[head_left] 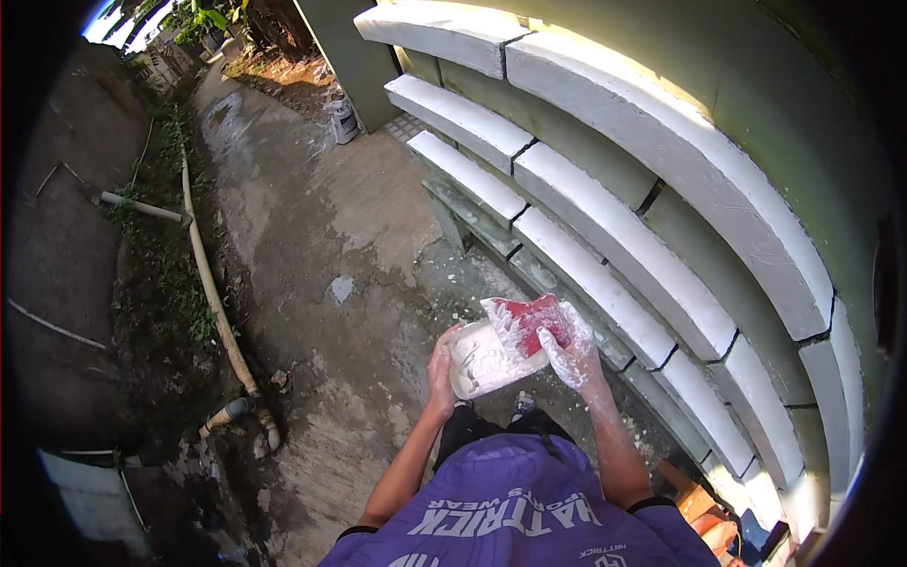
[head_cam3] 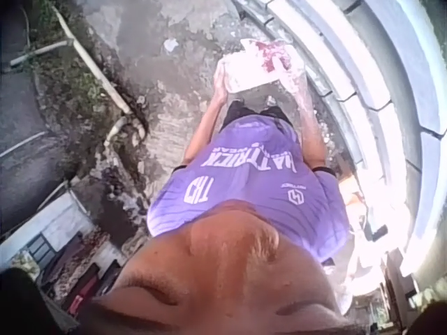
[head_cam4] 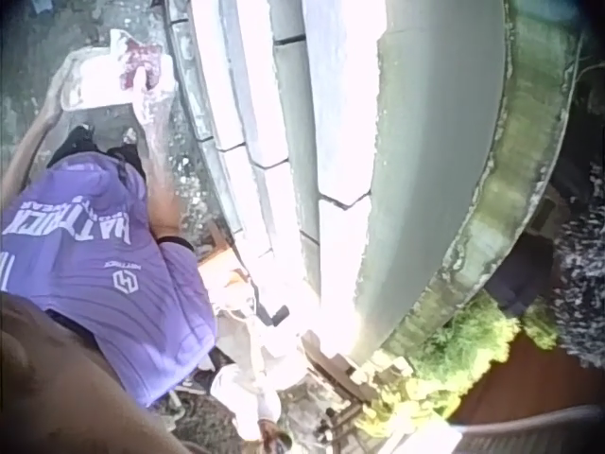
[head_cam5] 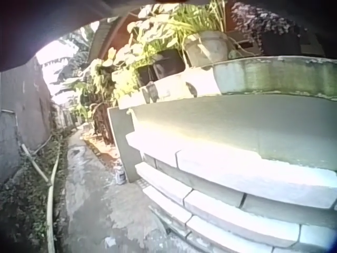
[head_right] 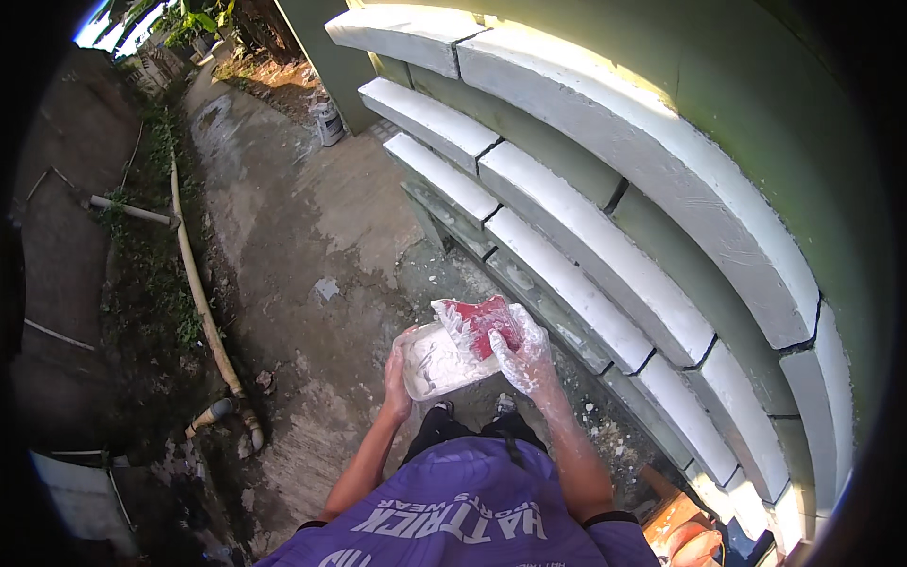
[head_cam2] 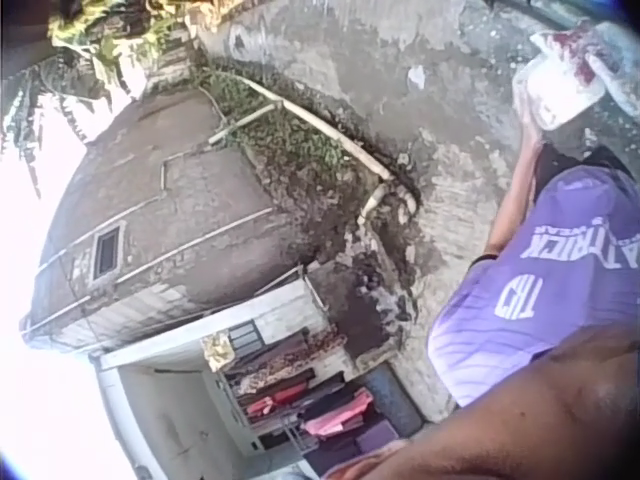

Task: Applying and smoothing white plaster or putty onto a horizontal concrete wall segment.

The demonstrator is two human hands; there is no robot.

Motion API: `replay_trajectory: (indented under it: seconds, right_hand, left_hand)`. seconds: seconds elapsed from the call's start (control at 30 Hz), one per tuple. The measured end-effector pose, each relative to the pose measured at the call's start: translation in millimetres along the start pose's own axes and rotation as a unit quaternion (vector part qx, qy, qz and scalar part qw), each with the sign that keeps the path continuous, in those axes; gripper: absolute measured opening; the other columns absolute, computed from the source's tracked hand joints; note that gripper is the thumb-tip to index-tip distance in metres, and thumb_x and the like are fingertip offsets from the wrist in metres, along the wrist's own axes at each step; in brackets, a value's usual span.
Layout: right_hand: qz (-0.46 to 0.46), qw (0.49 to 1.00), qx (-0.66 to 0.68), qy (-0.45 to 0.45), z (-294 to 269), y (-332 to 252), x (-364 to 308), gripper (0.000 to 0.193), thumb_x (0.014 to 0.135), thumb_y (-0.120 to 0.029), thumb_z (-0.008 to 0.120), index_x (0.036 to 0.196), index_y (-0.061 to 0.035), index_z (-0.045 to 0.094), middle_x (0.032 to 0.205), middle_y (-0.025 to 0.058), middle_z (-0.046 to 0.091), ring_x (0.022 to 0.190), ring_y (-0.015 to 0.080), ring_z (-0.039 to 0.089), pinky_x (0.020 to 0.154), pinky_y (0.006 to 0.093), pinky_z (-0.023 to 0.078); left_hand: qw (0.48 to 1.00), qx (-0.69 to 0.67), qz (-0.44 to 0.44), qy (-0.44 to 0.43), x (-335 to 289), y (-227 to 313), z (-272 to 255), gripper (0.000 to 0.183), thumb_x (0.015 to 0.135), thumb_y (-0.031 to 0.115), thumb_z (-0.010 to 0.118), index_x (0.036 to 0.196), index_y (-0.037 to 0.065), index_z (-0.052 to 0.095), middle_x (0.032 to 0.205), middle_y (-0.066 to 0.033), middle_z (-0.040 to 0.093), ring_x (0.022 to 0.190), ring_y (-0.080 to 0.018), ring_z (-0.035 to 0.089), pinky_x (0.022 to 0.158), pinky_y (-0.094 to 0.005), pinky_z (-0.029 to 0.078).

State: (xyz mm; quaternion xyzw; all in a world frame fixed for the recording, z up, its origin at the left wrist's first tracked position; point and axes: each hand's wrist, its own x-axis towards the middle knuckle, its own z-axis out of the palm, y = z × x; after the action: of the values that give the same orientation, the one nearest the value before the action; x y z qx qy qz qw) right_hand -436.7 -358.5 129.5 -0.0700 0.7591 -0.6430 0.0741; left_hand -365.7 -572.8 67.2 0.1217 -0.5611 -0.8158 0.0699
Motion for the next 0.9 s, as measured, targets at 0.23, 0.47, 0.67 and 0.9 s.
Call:
replay_trajectory:
  seconds: [0.23, 0.47, 0.67, 0.9]
  right_hand:
    - [-0.032, 0.978, -0.192, -0.078, 8, -38, 1, 0.035, 0.084, -0.016, 0.061, 0.115, -0.0001, 0.057, 0.107, 0.0174, 0.063, 0.092, 0.0338, 0.062, 0.084, 0.0394, 0.048]
    - [-0.056, 0.965, -0.234, -0.099, 24, -23, -18, 0.04, 0.085, -0.023, 0.063, 0.118, -0.0004, 0.056, 0.106, 0.017, 0.063, 0.096, 0.0297, 0.06, 0.088, 0.037, 0.046]
    - [0.013, 0.995, -0.075, -0.057, 27, -30, -37, 0.037, 0.083, -0.016, 0.064, 0.116, -0.0003, 0.058, 0.099, 0.015, 0.066, 0.092, 0.021, 0.062, 0.084, 0.0337, 0.047]
    - [0.055, 0.959, -0.267, -0.071, 37, -17, -74, 0.041, 0.087, -0.028, 0.061, 0.119, -0.0033, 0.057, 0.111, 0.0166, 0.062, 0.102, 0.033, 0.057, 0.093, 0.0378, 0.043]
  left_hand:
    - [0.988, 0.013, -0.012, -0.154, 37, 27, -2, 0.058, 0.096, 0.045, 0.04, 0.133, 0.0, 0.042, 0.121, -0.012, 0.053, 0.111, -0.0194, 0.051, 0.098, -0.0318, 0.039]
    - [0.962, 0.031, -0.068, -0.264, 50, 36, -12, 0.054, 0.096, 0.042, 0.04, 0.129, 0.0, 0.046, 0.12, -0.0119, 0.055, 0.109, -0.0193, 0.053, 0.097, -0.032, 0.039]
    - [0.952, 0.034, -0.151, -0.264, 53, 13, -38, 0.051, 0.097, 0.039, 0.04, 0.125, -0.002, 0.048, 0.119, -0.0111, 0.055, 0.111, -0.0188, 0.052, 0.098, -0.0314, 0.039]
    - [0.936, 0.039, -0.119, -0.33, 48, 27, -29, 0.049, 0.098, 0.038, 0.038, 0.125, -0.001, 0.049, 0.119, -0.0115, 0.055, 0.11, -0.0181, 0.052, 0.097, -0.0302, 0.04]
